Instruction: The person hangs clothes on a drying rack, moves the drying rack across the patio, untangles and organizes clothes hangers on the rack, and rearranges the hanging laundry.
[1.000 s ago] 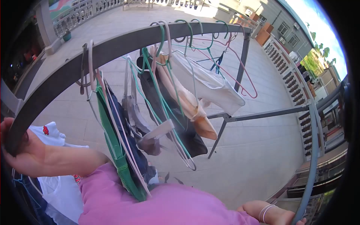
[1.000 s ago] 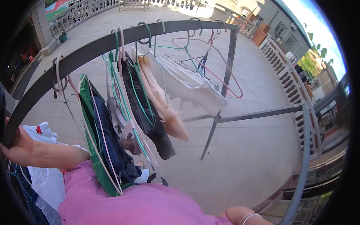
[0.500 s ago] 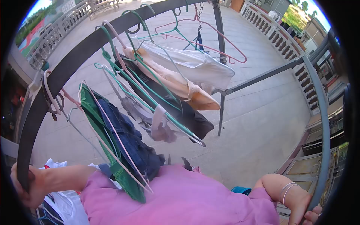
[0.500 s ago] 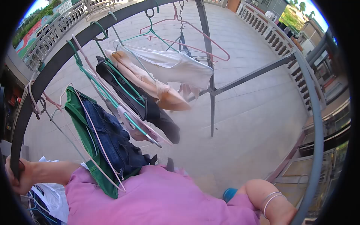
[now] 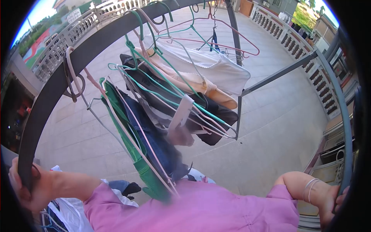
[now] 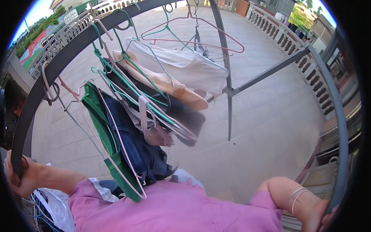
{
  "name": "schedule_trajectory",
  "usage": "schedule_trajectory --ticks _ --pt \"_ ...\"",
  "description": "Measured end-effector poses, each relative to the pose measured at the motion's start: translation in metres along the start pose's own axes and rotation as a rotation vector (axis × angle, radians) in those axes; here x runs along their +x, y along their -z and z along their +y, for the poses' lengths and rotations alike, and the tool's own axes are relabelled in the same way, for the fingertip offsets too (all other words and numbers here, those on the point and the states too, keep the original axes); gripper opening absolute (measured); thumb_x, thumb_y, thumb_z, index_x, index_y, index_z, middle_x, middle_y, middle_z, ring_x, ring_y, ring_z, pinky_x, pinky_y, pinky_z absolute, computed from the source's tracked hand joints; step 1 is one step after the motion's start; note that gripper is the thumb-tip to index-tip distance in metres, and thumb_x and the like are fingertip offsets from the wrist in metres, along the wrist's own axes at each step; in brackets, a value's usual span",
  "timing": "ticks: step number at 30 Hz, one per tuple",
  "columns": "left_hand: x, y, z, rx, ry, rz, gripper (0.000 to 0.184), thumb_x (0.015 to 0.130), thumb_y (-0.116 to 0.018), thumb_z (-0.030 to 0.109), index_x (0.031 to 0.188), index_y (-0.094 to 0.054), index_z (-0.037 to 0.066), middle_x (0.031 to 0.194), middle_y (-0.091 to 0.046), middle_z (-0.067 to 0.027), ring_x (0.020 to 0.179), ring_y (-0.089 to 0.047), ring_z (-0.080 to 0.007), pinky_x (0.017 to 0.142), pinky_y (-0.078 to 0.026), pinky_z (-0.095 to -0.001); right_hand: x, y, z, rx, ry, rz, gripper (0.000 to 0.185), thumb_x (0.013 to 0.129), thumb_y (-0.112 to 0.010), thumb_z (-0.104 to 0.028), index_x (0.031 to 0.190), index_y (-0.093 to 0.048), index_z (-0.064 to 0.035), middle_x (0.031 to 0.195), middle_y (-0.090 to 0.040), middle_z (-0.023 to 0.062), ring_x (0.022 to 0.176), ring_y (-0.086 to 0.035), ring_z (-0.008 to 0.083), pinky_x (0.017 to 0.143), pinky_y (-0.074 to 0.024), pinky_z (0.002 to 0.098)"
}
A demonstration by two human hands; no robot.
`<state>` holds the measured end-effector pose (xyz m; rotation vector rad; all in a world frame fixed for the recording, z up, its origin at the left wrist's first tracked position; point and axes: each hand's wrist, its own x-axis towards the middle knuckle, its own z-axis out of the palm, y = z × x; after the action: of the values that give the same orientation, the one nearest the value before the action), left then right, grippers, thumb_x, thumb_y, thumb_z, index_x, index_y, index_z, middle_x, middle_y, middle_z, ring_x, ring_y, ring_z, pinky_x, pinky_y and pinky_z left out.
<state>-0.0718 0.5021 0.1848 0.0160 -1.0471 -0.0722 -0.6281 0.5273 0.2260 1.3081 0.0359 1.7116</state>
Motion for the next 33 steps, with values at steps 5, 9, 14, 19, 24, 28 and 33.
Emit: schedule_trajectory --ticks 5,9,14,19,24,28,33 --pt "0.012 -0.010 0.000 -0.133 0.050 -0.095 0.026 0.061 -0.045 0.003 0.044 -0.032 0.018 0.046 -0.033 0.0049 0.053 -0.039 -0.0085 0.061 -0.033 -0.0249 0.001 -0.003 0.000 0.308 -0.115 -0.009 0.008 0.089 -0.040 -0.011 0.082 -0.037 -0.0089 0.050 -0.028 -0.0034 0.036 -0.031 0.0063 0.034 -0.0274 0.0216" --pt "0.024 -0.026 0.013 -0.201 0.066 -0.123 0.026 0.065 -0.044 0.000 0.046 -0.035 0.016 0.046 -0.033 0.0025 0.053 -0.038 -0.0090 0.062 -0.034 -0.0257 0.020 -0.008 0.001 0.421 -0.123 0.035 0.006 0.088 -0.039 -0.007 0.083 -0.035 -0.0080 0.049 -0.027 -0.0025 0.034 -0.031 0.0069 0.034 -0.0270 0.0220" --pt "0.027 -0.033 0.044 0.057 -0.133 -0.070 0.021 0.064 -0.047 0.000 0.047 -0.041 0.010 0.046 -0.031 -0.0004 0.048 -0.036 -0.0112 0.055 -0.033 -0.0285 0.037 -0.023 0.008 0.125 -0.104 0.234 0.010 0.086 -0.040 -0.005 0.077 -0.037 -0.0081 0.048 -0.027 -0.0023 0.033 -0.030 0.0067 0.034 -0.0267 0.0219" --pt "0.019 -0.039 0.075 0.151 -0.212 -0.158 0.017 0.067 -0.051 0.003 0.051 -0.046 0.003 0.046 -0.034 -0.0052 0.046 -0.038 -0.0163 0.050 -0.032 -0.0316 0.039 0.021 0.034 0.176 -0.100 -0.249 0.018 0.085 -0.042 -0.007 0.068 -0.039 -0.0105 0.049 -0.025 -0.0036 0.035 -0.030 0.0064 0.037 -0.0284 0.0224" --pt "0.001 -0.077 0.111 0.411 -0.353 -0.048 0.017 0.071 -0.053 0.007 0.056 -0.051 0.000 0.049 -0.039 -0.0089 0.047 -0.043 -0.0199 0.049 -0.035 -0.0327 0.034 0.048 0.061 0.144 -0.091 -0.197 0.024 0.084 -0.044 -0.007 0.062 -0.038 -0.0132 0.049 -0.025 -0.0049 0.036 -0.031 0.0062 0.038 -0.0286 0.0225" --pt "-0.019 -0.116 0.092 0.478 -0.361 -0.062 0.019 0.075 -0.052 0.009 0.058 -0.049 0.002 0.050 -0.039 -0.0073 0.047 -0.042 -0.0183 0.048 -0.035 -0.0304 -0.006 0.043 0.096 0.136 -0.145 -0.088 0.024 0.083 -0.045 -0.007 0.061 -0.039 -0.0140 0.049 -0.024 -0.0055 0.036 -0.030 0.0055 0.038 -0.0286 0.0228" --pt "-0.041 -0.146 0.065 0.429 -0.383 -0.031 0.025 0.083 -0.050 0.012 0.059 -0.042 0.008 0.052 -0.035 -0.0013 0.047 -0.038 -0.0130 0.047 -0.034 -0.0245 -0.027 0.062 0.119 0.089 -0.076 -0.160 0.024 0.085 -0.042 -0.008 0.061 -0.039 -0.0124 0.048 -0.023 -0.0056 0.035 -0.030 0.0047 0.038 -0.0300 0.0216"
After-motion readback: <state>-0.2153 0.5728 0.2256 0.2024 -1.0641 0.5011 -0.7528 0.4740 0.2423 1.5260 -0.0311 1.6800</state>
